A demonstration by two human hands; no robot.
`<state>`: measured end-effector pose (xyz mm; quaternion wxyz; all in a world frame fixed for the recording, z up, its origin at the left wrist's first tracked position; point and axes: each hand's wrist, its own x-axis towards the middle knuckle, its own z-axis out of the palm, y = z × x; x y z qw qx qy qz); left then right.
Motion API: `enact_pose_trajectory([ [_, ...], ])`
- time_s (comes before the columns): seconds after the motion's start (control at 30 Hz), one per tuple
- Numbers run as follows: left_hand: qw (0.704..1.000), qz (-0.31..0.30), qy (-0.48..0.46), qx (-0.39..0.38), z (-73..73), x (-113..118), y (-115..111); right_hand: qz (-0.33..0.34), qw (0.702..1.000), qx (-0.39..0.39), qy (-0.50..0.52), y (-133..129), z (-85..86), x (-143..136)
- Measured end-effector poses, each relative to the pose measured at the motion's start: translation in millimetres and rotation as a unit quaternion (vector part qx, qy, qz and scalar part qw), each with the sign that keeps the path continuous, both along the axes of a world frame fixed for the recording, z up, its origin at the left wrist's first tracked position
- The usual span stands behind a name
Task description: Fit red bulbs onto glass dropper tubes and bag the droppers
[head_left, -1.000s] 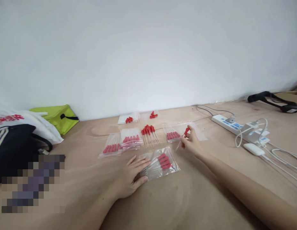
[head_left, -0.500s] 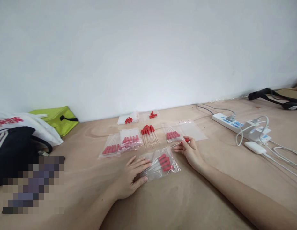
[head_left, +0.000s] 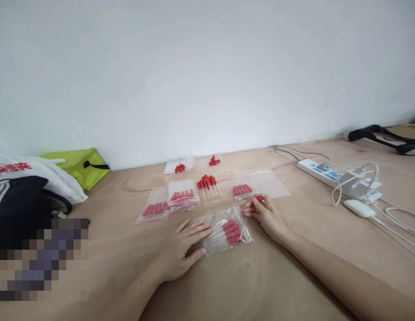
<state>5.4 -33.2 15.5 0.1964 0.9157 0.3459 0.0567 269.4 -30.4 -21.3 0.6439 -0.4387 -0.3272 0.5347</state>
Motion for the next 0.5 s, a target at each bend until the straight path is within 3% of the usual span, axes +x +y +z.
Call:
enact_pose_trajectory([
  [0.13, 1.0, 0.005, -0.008, 0.005, -2.3, -1.2, 0.0, 0.033, 0.999, -0.009, -0.001, -2.8, 4.8, -2.9],
  [0.3, 1.0, 0.008, -0.021, 0.014, -3.4, -1.5, -0.4, 0.085, 0.991, -0.02, -0.103, -7.7, 11.8, -7.4],
  [0.5, 1.0, 0.01, -0.021, 0.011, -1.4, -0.4, -0.3, 0.077, 0.982, -0.019, -0.171, -5.9, 5.6, -13.1],
])
